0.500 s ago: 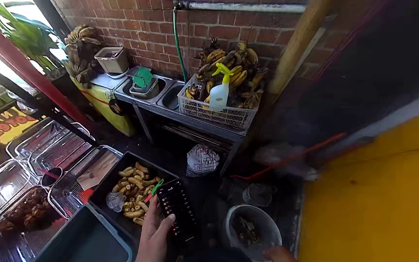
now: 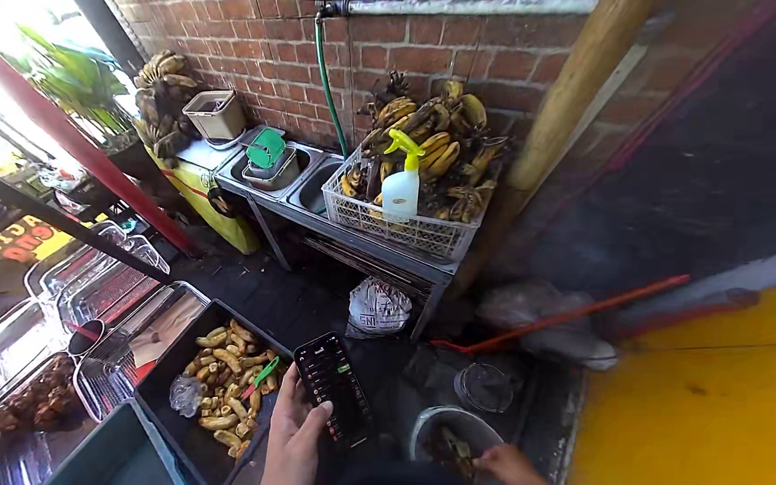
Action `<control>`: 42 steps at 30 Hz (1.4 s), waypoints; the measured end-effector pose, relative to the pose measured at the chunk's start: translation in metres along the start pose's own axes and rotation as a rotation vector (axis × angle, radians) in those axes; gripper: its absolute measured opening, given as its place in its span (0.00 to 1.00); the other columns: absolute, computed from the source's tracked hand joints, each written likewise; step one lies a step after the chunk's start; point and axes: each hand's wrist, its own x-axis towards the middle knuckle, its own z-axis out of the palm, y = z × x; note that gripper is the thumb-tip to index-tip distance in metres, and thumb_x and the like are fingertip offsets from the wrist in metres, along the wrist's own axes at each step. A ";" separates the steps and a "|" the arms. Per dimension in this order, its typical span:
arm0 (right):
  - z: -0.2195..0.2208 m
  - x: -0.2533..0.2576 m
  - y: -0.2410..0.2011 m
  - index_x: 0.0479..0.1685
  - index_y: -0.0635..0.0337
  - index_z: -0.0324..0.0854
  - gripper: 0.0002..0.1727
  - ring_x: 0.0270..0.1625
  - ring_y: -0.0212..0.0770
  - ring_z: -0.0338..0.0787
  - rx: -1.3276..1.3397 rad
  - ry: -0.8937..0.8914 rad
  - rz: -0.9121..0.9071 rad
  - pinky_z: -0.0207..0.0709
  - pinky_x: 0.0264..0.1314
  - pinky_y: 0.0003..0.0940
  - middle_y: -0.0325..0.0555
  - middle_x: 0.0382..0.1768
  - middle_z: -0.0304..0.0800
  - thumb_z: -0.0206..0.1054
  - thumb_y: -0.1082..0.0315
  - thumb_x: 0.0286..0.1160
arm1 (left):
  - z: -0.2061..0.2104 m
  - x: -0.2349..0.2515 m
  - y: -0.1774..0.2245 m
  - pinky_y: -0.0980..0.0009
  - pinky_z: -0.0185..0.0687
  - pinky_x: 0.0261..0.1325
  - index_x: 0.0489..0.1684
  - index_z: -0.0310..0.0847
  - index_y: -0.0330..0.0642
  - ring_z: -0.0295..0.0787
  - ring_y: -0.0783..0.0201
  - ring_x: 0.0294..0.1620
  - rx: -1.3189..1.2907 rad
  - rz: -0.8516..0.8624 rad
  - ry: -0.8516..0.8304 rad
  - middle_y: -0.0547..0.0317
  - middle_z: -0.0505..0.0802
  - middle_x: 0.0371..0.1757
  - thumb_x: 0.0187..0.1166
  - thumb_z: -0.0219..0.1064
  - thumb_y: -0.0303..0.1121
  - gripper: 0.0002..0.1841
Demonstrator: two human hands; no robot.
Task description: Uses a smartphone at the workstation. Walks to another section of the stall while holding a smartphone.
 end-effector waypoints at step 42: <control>-0.012 0.022 0.058 0.60 0.69 0.84 0.23 0.49 0.44 0.95 0.354 -0.047 0.132 0.85 0.59 0.43 0.52 0.52 0.95 0.59 0.54 0.91 | 0.075 0.030 -0.015 0.51 0.88 0.66 0.89 0.51 0.30 0.87 0.45 0.68 0.016 -0.039 -0.215 0.36 0.83 0.74 0.70 0.54 0.16 0.39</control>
